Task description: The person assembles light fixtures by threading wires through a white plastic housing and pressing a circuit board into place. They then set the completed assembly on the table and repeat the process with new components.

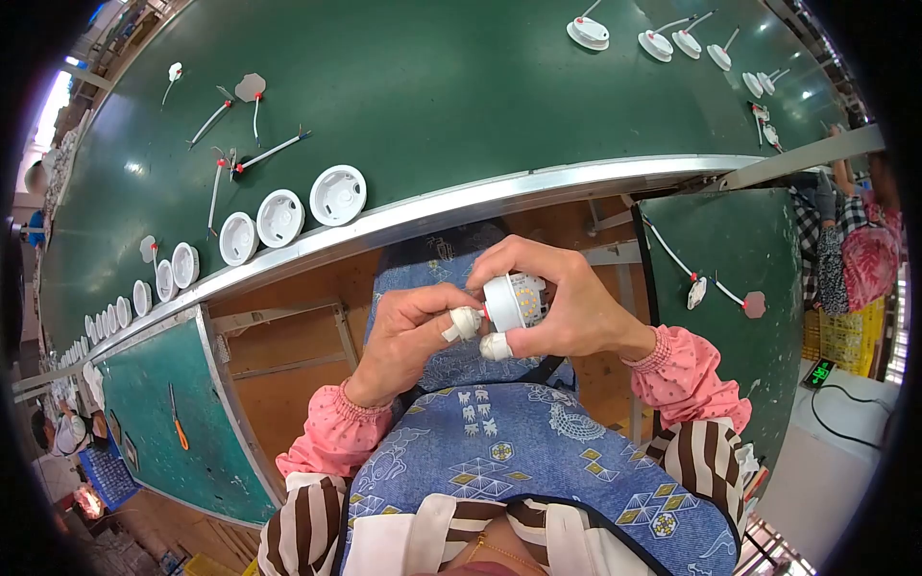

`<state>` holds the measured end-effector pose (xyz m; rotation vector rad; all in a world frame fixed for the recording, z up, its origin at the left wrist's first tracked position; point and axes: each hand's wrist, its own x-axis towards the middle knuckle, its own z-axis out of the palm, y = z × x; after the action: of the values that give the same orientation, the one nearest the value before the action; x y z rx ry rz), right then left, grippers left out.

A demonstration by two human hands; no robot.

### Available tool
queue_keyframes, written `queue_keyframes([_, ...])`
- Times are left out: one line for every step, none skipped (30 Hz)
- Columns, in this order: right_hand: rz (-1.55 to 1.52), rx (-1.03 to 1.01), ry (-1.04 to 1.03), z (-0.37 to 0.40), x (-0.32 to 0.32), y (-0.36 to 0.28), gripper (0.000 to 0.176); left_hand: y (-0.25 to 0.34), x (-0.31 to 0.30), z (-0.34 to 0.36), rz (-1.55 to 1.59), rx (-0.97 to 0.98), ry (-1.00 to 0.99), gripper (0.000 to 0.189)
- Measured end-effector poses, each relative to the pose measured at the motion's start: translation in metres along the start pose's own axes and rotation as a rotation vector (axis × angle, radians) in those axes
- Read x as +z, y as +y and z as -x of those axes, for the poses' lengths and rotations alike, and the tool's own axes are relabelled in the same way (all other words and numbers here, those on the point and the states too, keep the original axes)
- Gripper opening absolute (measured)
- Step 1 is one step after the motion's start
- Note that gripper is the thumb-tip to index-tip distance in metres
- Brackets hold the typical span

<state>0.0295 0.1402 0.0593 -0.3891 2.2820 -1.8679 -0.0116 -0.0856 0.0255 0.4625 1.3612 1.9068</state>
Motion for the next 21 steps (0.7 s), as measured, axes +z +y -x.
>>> queue_keyframes([0.014,0.012,0.017,0.000,0.001,0.003,0.050,-0.002,0.001,0.001,-0.002,-0.002,0.014,0.018])
queue_keyframes([0.031,0.021,0.034,-0.001,0.002,0.010,0.050,-0.001,0.002,0.002,-0.063,0.003,0.030,0.018])
queue_keyframes([0.046,0.030,0.049,-0.003,0.002,0.013,0.050,0.003,0.003,0.004,-0.124,0.007,0.048,0.018])
queue_keyframes([0.050,0.053,0.031,-0.004,0.001,0.013,0.050,0.005,0.003,0.004,-0.186,0.008,0.067,0.019])
queue_keyframes([0.051,0.075,0.016,-0.005,0.001,0.012,0.050,0.001,0.000,0.003,-0.178,0.019,0.053,0.017])
queue_keyframes([0.051,0.095,0.005,-0.006,0.002,0.011,0.050,-0.005,-0.005,0.000,-0.172,0.030,0.036,0.016])
queue_keyframes([0.014,0.130,-0.001,-0.007,0.002,0.010,0.051,-0.007,-0.009,-0.003,-0.168,0.045,0.017,0.016])
queue_keyframes([-0.023,0.167,-0.009,-0.007,0.001,0.009,0.051,-0.007,-0.010,-0.004,-0.109,0.027,0.010,0.016])
queue_keyframes([-0.058,0.206,-0.018,-0.006,0.001,0.009,0.051,-0.006,-0.010,-0.004,-0.047,0.009,0.003,0.016])
queue_keyframes([-0.098,0.230,-0.015,-0.006,0.002,0.007,0.051,-0.005,-0.010,-0.004,0.015,-0.010,-0.003,0.016])
queue_keyframes([-0.139,0.252,-0.012,-0.007,0.004,0.005,0.051,-0.006,-0.012,-0.004,0.032,-0.027,-0.014,0.016])
queue_keyframes([-0.181,0.272,-0.010,-0.007,0.006,0.004,0.051,-0.009,-0.015,-0.004,0.049,-0.042,-0.024,0.016])
queue_keyframes([-0.193,0.277,-0.005,-0.005,0.007,0.004,0.051,-0.011,-0.017,-0.004,0.065,-0.056,-0.033,0.017])
queue_keyframes([-0.205,0.282,0.003,-0.002,0.010,0.006,0.051,-0.013,-0.017,-0.003,0.067,-0.039,-0.024,0.017])
queue_keyframes([-0.217,0.288,0.011,-0.001,0.012,0.008,0.051,-0.015,-0.014,-0.002,0.071,-0.021,-0.016,0.017])
queue_keyframes([-0.202,0.272,0.031,-0.001,0.013,0.012,0.050,-0.018,-0.012,0.001,0.077,-0.008,-0.007,0.017])
queue_keyframes([-0.188,0.262,0.053,0.000,0.014,0.017,0.050,-0.020,-0.008,0.006,0.042,-0.012,0.021,0.017])
queue_keyframes([-0.172,0.247,0.074,0.000,0.015,0.018,0.050,-0.022,-0.005,0.009,0.004,-0.011,0.049,0.017])
queue_keyframes([-0.169,0.236,0.079,-0.001,0.015,0.018,0.049,-0.022,-0.004,0.009,-0.038,-0.002,0.078,0.017])
queue_keyframes([-0.168,0.229,0.086,0.002,0.017,0.017,0.048,-0.023,-0.003,0.008,-0.002,0.001,0.076,0.017])
queue_keyframes([-0.168,0.221,0.092,0.003,0.019,0.016,0.048,-0.025,-0.002,0.008,0.032,0.004,0.075,0.017])
